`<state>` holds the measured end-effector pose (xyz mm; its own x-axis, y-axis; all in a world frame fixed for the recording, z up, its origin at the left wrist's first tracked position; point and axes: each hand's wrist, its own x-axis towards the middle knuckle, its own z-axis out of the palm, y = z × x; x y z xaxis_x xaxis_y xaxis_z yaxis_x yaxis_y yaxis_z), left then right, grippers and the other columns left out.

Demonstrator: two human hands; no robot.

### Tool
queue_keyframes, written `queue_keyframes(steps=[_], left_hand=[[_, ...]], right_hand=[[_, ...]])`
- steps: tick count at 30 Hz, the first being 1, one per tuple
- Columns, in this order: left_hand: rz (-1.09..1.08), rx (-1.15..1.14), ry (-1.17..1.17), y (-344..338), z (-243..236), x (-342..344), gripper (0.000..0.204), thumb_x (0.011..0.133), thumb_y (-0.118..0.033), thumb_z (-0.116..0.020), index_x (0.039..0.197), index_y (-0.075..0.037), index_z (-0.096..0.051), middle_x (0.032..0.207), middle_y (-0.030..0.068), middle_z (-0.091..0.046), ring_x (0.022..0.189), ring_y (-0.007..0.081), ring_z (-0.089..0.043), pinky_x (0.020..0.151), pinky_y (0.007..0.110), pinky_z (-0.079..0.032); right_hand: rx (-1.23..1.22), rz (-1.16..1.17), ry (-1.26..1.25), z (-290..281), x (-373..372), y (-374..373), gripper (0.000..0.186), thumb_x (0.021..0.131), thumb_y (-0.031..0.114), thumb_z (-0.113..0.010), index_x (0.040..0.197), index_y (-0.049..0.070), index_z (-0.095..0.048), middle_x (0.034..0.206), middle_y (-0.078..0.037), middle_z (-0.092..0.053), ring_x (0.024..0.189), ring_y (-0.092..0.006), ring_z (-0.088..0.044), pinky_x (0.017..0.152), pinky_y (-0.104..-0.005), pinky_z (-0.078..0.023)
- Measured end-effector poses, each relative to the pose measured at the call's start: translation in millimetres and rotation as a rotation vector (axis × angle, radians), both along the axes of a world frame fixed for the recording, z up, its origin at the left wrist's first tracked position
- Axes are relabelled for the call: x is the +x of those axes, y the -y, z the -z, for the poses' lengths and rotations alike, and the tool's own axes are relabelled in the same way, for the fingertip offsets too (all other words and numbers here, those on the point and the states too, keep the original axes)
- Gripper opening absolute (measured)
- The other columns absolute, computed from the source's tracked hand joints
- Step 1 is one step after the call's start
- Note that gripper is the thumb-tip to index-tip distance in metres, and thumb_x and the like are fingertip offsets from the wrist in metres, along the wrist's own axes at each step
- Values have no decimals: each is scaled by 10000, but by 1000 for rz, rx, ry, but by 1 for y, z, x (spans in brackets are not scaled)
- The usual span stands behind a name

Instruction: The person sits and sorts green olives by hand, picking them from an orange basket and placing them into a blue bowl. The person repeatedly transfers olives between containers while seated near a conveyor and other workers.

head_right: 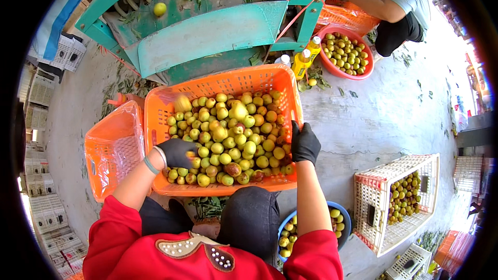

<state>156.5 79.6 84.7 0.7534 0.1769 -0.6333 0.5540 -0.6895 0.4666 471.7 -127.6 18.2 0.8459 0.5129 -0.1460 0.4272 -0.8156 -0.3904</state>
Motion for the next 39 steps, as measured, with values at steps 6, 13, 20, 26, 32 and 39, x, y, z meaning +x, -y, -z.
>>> queue_keyframes(steps=[6, 13, 20, 26, 32, 39], left_hand=[[-82, -996, 1149, 232, -112, 203, 646, 736, -165, -695, 1214, 2, -294, 1147, 143, -431, 1034, 200, -450, 878, 300, -387], [-405, -668, 955, 174, -22, 112, 452, 861, -117, -613, 1269, -20, -445, 1240, 121, -509, 1105, 191, -519, 922, 298, -429], [-896, 223, -54, 72, 89, -139, 1011, 512, -276, -851, 1351, -67, -325, 1269, 206, -449, 1195, 380, -424, 985, 453, -400], [-923, 48, -82, 61, 71, -101, 1142, 446, -292, -878, 1400, -146, -266, 1315, 194, -398, 1233, 402, -338, 1019, 464, -372], [-864, 76, 163, 64, 119, -111, 1185, 394, -312, -905, 1386, -104, -291, 1324, 135, -420, 1235, 338, -355, 1055, 444, -316], [-1185, -239, 446, 57, 154, -77, 1097, 463, -221, -899, 1372, -91, -300, 1321, 134, -359, 1242, 276, -349, 1039, 394, -360]], right_hand=[[-29, 19, 9, 3, 2, -2, 499, 876, 565, -456, 842, 79, -562, 774, -218, -635, 762, -412, -612, 655, -492, -467], [-31, 6, 34, 9, 4, 6, 490, 885, 550, -454, 853, 75, -568, 766, -217, -634, 747, -418, -610, 649, -492, -466], [25, -22, 4, -2, -5, -4, 443, 890, 498, -479, 913, 66, -574, 834, -220, -631, 805, -410, -600, 681, -487, -463], [285, -590, 212, -18, -48, 38, 641, 723, 261, -730, 1256, 39, -451, 1030, -204, -590, 863, -387, -597, 729, -427, -491], [-24, -498, -334, 3, -96, 36, 1224, 564, 300, -836, 1454, 47, -34, 1169, -340, -452, 1006, -439, -540, 851, -443, -481], [283, -315, -494, 48, -92, -1, 1302, 489, 264, -883, 1464, 88, -40, 1323, -342, -303, 1211, -443, -389, 1002, -441, -376]])
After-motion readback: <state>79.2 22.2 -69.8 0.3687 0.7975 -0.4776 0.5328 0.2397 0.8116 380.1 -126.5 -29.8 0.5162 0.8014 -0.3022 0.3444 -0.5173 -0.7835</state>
